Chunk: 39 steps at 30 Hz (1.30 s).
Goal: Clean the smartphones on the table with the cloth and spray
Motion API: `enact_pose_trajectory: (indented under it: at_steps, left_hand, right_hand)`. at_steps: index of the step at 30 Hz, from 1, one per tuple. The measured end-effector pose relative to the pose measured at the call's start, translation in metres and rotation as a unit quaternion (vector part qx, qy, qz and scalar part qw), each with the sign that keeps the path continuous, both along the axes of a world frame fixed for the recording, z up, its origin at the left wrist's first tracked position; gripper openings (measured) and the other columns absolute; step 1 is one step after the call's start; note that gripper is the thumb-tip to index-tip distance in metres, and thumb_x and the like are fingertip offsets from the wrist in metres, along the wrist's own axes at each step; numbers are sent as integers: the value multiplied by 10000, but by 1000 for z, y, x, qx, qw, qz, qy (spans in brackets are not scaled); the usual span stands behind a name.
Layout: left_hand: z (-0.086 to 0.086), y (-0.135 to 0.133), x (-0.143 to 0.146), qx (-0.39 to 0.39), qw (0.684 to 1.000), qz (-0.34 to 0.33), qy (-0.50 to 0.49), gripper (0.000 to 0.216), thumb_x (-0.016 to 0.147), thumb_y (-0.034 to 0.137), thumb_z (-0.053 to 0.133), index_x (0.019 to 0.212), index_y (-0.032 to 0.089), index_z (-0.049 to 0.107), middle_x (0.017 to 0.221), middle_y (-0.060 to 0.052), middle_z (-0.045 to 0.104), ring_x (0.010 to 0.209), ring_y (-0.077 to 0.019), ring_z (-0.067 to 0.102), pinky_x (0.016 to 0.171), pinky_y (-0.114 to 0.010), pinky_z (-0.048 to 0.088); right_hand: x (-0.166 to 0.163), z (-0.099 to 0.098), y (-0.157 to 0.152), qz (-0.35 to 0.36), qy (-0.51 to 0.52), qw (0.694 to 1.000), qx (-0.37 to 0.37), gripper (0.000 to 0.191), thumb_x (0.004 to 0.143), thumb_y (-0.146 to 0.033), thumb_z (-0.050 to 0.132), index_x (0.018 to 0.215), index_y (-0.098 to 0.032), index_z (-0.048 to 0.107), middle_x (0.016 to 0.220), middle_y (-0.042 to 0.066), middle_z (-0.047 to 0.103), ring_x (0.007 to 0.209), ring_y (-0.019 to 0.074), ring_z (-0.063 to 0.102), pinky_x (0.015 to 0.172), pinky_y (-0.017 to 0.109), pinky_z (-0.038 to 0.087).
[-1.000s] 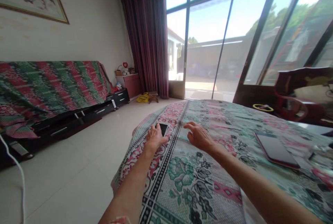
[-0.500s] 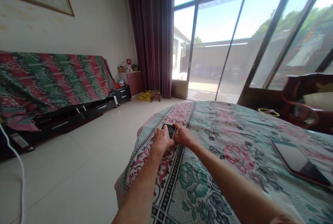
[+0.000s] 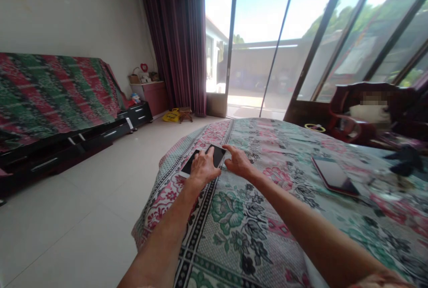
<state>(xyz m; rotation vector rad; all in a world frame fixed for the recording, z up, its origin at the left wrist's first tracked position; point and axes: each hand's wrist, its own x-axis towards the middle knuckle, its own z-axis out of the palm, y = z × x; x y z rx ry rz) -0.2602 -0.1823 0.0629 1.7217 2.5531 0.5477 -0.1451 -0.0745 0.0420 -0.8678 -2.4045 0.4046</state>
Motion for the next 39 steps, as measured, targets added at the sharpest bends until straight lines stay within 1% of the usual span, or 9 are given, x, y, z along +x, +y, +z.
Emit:
enact_pose_trajectory:
  at_steps: [8,13,16,18,20,25,30,34,39]
  left_hand:
    - [-34,30,86,-19,969,-240,-60,820,618,332,686,1374,169,414,1199,-125,586,1091,-304,556,919,-364,465]
    - [-36,53,120,9,924,-376,-75,840,592,291,693,1377,171,419,1255,-104,569,1121,-289,533,963,-370,449]
    - [-34,64,135,3,899,-430,-78,843,584,268,689,1379,170,426,1264,-105,566,1126,-287,531,974,-381,442]
    - [-32,70,142,-1,889,-452,-75,839,589,261,680,1384,169,427,1272,-113,564,1138,-293,525,973,-395,441]
    - [-31,75,146,-3,877,-474,-71,835,593,256,677,1385,175,428,1288,-113,559,1156,-297,515,990,-408,426]
    - [-32,83,147,-23,852,-517,-82,835,612,273,690,1393,173,411,1339,-113,528,1205,-283,485,1052,-405,368]
    - [-38,88,133,-44,844,-528,-83,889,647,355,707,1436,197,329,1430,-116,420,1289,-283,395,1095,-419,307]
    - [-33,89,118,-77,860,-503,-47,1005,558,466,765,1427,202,335,1394,-127,413,1264,-325,384,1055,-426,346]
    - [-22,83,118,-120,883,-454,22,776,538,560,731,1208,212,550,1146,-98,525,1047,-276,501,918,-366,437]
  right_hand:
    - [151,-16,0,-83,6,992,-94,438,668,-103,490,1056,-172,681,967,60,726,859,222,666,796,322,513]
    - [223,-5,-10,-117,8,986,-121,367,725,-177,492,1034,-187,688,993,47,718,910,203,654,821,281,477]
    - [250,4,-22,-153,-46,981,-109,335,844,-358,424,830,-173,703,777,51,696,739,204,637,680,286,457]
    - [260,6,-33,-145,-95,976,-129,438,880,-424,363,682,-176,666,611,32,621,597,183,574,569,281,398]
    - [262,4,-45,-126,-111,975,-146,392,867,-428,407,683,-182,652,589,20,594,567,168,538,537,275,360]
    - [246,-13,-77,-102,-71,989,-81,241,785,-310,576,990,-191,620,923,79,638,791,200,582,702,316,432]
    - [233,-29,-92,-32,-40,997,-65,313,795,-107,485,1081,-199,575,1019,78,577,907,183,550,815,330,450]
    - [238,-29,-86,-2,-2,997,-81,346,775,-50,462,1068,-202,566,998,63,584,919,172,557,825,325,465]
    - [254,-22,-70,-31,14,997,-76,374,746,-37,453,1039,-230,582,960,47,618,895,179,592,813,345,483]
